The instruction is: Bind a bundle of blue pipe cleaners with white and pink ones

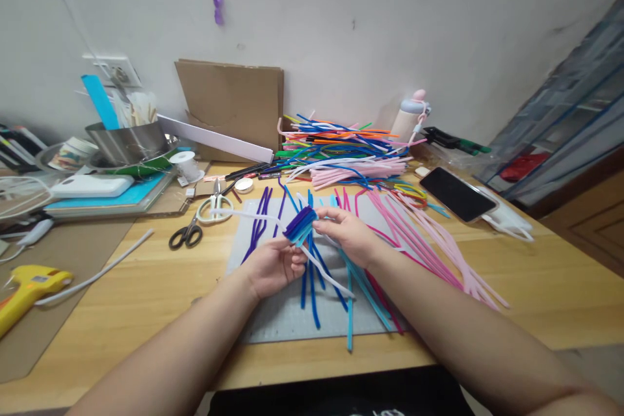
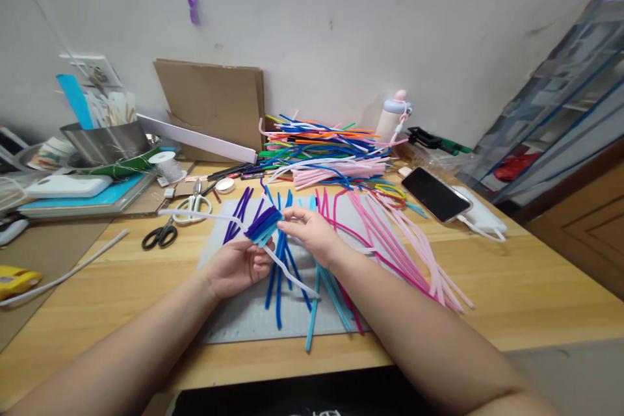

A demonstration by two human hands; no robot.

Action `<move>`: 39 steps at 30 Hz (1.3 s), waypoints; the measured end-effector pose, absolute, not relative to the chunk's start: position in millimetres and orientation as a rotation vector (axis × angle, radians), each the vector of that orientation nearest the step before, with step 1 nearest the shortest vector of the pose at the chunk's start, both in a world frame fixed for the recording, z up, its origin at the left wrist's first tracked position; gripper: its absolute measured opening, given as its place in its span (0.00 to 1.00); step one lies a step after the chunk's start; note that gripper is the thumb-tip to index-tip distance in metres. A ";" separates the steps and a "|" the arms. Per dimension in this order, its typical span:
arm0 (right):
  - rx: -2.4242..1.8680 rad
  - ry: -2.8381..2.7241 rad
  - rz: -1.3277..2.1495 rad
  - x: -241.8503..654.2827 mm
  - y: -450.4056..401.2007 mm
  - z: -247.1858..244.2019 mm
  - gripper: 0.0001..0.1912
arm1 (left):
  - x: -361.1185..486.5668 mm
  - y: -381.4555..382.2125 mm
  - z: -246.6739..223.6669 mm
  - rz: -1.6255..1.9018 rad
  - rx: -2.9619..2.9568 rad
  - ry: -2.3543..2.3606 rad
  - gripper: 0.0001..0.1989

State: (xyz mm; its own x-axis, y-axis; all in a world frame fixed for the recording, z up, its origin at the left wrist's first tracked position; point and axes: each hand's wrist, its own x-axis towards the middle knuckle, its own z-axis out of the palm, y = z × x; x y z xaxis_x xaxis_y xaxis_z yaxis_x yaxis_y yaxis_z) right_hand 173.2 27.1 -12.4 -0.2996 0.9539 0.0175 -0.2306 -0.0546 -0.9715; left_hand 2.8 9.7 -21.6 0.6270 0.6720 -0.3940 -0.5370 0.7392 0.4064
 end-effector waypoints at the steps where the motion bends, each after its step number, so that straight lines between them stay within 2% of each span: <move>1: -0.900 -1.222 1.526 172.8 27.1 -11.9 0.10 | 2.8 10.3 -22.8 0.709 0.259 0.564 0.06; 8: -0.989 -1.281 1.335 173.3 29.9 -13.2 0.11 | 3.4 10.3 -22.4 0.709 0.319 0.583 0.05; 14: -1.024 -1.214 1.434 174.6 32.9 -16.5 0.13 | 6.6 9.1 -22.9 0.775 0.397 0.679 0.01; 19: -0.924 -1.133 1.428 172.0 33.0 -16.1 0.12 | 10.1 8.1 -23.9 0.998 0.641 0.736 0.12; 26: -0.868 -1.116 1.470 168.7 30.2 -17.4 0.11 | 13.8 10.7 -27.2 1.155 0.869 0.875 0.10; 32: -0.842 -1.083 1.503 165.0 27.9 -19.6 0.12 | 11.7 13.1 -31.2 1.136 1.077 1.026 0.09; 39: -0.912 -1.215 1.442 166.2 27.6 -18.4 0.09 | 9.6 10.9 -19.4 1.075 1.240 1.126 0.13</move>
State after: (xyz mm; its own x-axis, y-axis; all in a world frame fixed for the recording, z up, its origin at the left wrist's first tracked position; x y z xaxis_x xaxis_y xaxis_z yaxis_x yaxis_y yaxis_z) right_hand 166.2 27.6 -18.4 -0.2155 0.9751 0.0523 -0.2171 0.0043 -0.9761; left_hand 9.6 10.9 -19.4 0.1385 0.9894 -0.0431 0.0028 0.0431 0.9991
